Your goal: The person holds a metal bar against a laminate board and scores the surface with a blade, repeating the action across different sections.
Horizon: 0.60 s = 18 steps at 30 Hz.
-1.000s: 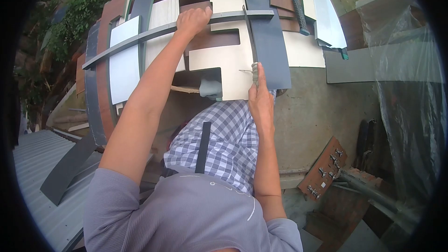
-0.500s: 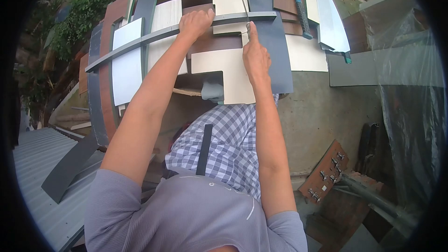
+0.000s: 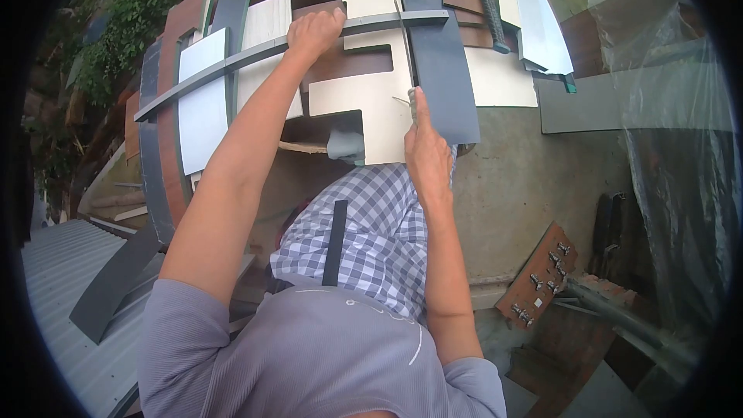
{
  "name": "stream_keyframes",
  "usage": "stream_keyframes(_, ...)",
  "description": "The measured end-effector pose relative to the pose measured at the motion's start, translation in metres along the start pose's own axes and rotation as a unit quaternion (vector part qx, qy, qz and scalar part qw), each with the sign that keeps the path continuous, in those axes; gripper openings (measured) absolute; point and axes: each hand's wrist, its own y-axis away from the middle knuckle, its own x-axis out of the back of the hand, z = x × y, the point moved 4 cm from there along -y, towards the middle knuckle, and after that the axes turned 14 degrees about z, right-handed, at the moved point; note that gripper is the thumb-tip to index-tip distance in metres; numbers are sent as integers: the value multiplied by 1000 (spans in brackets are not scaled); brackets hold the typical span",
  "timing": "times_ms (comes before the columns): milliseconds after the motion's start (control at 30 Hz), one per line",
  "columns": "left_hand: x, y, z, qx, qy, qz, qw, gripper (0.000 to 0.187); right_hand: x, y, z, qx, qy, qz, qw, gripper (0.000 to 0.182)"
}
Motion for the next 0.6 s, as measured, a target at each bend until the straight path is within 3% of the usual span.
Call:
stream_keyframes(67,1,0,0,0,-1,-1,1000,56,4,7,1,26,0,28,999,62)
stream_keyframes(133,-1,1,0,0,-3,-3,1000,56,5,12,1,-49,-28,-39,998,63)
stream_keyframes(333,1,2,1,3,1,-2,1000,56,14,20,-6,-110,-42,-73,990,61)
stream_keyframes(367,1,2,1,0,6,0,1000,56,9,21,1,-110,-41,-74,990,61)
stream_keyframes(433,2,2,-1,1,9,2,1000,56,4,18,10,-19,-136,19,990,60)
stream_keyframes(567,-2,0,-1,-20,8,17,1000,55,7,8,12,-18,-125,43,991,59)
stream_keyframes(600,-3,-1,-1,-22,5,15,1000,55,8,1,6,-55,-115,6,992,59)
